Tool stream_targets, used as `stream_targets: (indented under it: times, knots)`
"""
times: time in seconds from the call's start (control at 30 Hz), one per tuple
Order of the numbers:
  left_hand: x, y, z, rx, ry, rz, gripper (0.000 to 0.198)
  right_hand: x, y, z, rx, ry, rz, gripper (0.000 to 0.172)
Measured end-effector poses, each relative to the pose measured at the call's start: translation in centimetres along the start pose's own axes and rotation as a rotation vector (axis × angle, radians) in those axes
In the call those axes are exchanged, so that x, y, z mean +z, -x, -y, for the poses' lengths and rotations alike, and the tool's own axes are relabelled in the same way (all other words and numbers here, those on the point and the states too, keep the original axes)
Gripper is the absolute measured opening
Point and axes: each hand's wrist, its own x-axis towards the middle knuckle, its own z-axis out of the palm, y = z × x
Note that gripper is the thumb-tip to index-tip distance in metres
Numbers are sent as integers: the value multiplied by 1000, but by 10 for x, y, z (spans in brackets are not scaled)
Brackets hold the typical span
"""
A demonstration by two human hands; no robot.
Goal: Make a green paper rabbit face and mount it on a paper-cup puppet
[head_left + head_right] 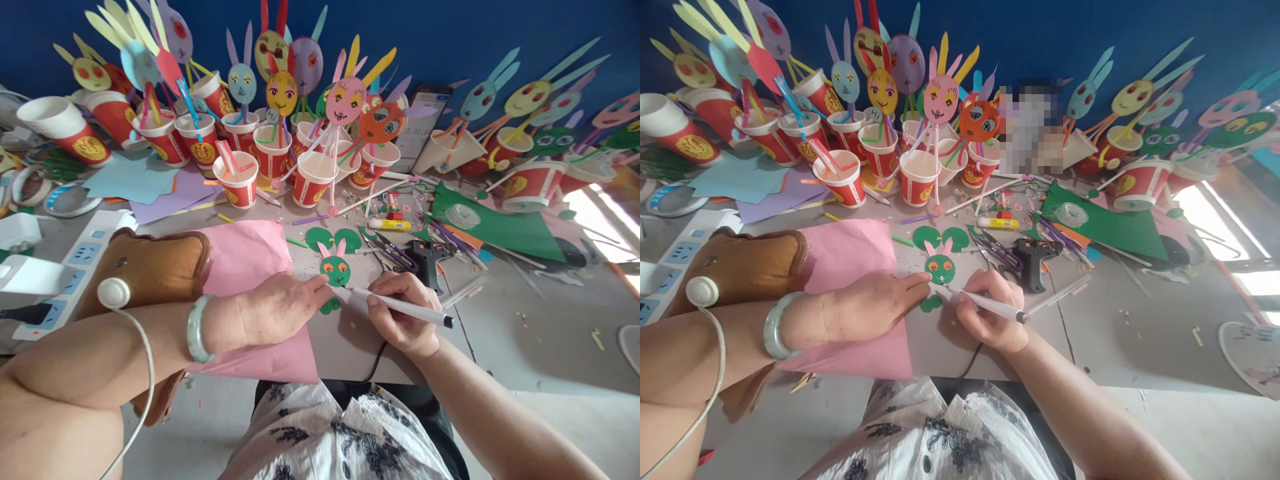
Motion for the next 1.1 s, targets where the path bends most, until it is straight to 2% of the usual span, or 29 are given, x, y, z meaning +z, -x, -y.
stream_targets:
  times: [0.23, 0.57, 1.1]
  knots:
    - [2, 3, 1, -3, 57, -55, 37, 0, 3, -1, 22, 24, -1, 13]
    - [-8, -3, -1, -71, 169, 13, 35, 0, 4, -7, 52, -3, -58, 14]
    - [-15, -5, -4, -64, 86, 72, 32, 4, 3, -9, 137, -21, -75, 15]
